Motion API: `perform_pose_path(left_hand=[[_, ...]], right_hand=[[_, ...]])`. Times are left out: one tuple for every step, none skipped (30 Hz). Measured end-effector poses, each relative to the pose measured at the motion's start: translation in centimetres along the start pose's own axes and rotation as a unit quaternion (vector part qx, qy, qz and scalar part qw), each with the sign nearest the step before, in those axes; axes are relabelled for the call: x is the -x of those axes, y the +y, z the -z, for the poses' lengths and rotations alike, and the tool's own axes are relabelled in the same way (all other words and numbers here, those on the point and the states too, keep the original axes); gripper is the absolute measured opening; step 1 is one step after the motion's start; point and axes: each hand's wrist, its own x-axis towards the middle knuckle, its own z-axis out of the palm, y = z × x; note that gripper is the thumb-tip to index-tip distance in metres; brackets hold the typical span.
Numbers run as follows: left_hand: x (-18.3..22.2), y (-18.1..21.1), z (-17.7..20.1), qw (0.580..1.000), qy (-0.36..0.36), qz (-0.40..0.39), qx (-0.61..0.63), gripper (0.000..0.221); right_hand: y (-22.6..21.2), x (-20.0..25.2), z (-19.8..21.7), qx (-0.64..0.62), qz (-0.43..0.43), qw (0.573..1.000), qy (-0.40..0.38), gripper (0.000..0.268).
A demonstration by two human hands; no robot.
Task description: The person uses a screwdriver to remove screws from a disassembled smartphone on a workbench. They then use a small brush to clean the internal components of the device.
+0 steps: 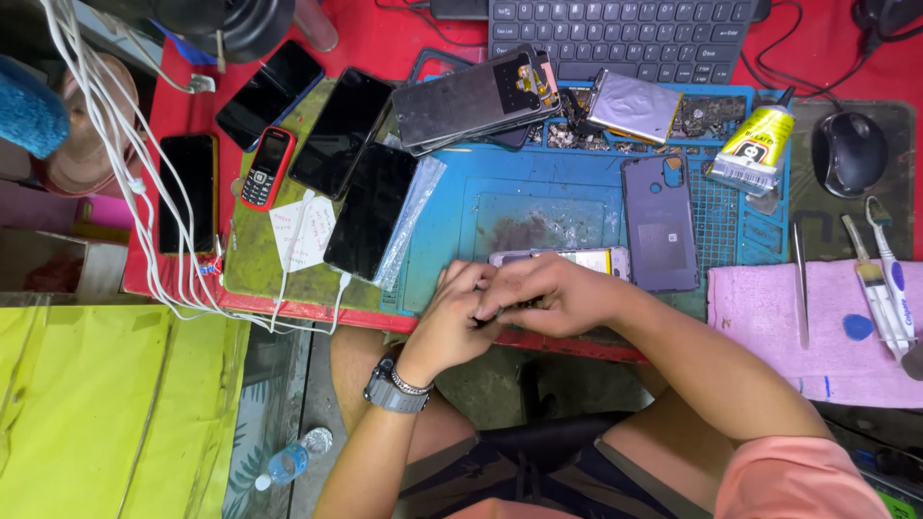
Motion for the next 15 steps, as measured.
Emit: perform_pose_path(left_hand=[[0.2, 0.0, 0.0, 1.000, 0.000, 0.001, 0.001, 0.016], [0.1, -0.2, 0.0, 1.000, 0.002, 0.000, -0.001, 0.016], [0.2, -0.3, -0.1, 1.000, -0.001, -0.003, 0.004, 0.017], [0.3, -0.4, -0.2, 1.000, -0.005, -0.006, 0.008, 0.018], [0.3, -0.4, -0.2, 1.000, -0.004, -0.005, 0.009, 0.018], [0.2, -0.4, -0.3, 1.000, 0.001, -0.004, 0.008, 0.018], [0.2, -0.4, -0.3, 1.000, 0.006, -0.004, 0.006, 0.018], [0.2, -0.1, -0.1, 1.000, 0.006, -0.003, 0.006, 0.018], [0.0, 0.2, 0.1, 1.000, 0.009, -0.006, 0.004, 0.016], [-0.1, 0.5, 0.3, 1.000, 0.011, -0.008, 0.002, 0.013], [-0.1, 0.4, 0.4, 1.000, 0.011, -0.007, 0.002, 0.013], [-0.1, 0.2, 0.4, 1.000, 0.007, -0.008, 0.004, 0.015], [0.0, 0.1, 0.4, 1.000, 0.002, -0.009, 0.007, 0.018], [0.0, 0.2, 0.3, 1.000, 0.001, -0.008, 0.007, 0.018], [-0.1, 0.3, 0.3, 1.000, 0.003, -0.007, 0.009, 0.016]], right_hand=[[-0.4, -0.2, 0.1, -0.030, -0.014, 0.999, -0.017, 0.031], [-0.4, -0.3, 0.1, -0.029, -0.013, 0.999, -0.018, 0.031], [-0.3, -0.3, 0.0, -0.026, 0.003, 1.000, -0.008, 0.027], [-0.2, -0.2, -0.1, -0.022, 0.019, 1.000, 0.003, 0.024], [0.0, 0.0, -0.2, -0.023, 0.019, 1.000, 0.002, 0.024], [0.3, 0.2, -0.2, -0.030, 0.013, 0.999, 0.010, 0.022], [0.5, 0.4, -0.3, -0.036, 0.008, 0.999, 0.019, 0.021], [-0.2, 0.0, -0.3, -0.037, 0.007, 0.999, 0.019, 0.021], [-0.9, -0.5, -0.3, -0.041, 0.022, 0.999, 0.016, 0.022], [-1.7, -1.0, -0.3, -0.045, 0.037, 0.998, 0.013, 0.023], [-0.9, -0.6, -0.2, -0.045, 0.036, 0.998, 0.013, 0.023], [-0.2, -0.1, -0.1, -0.039, 0.035, 0.998, 0.035, 0.019], [0.6, 0.4, -0.1, -0.034, 0.033, 0.997, 0.057, 0.015], [0.0, 0.2, 0.0, -0.035, 0.032, 0.997, 0.058, 0.015], [-0.5, 0.0, 0.1, -0.031, 0.047, 0.997, 0.054, 0.021]])
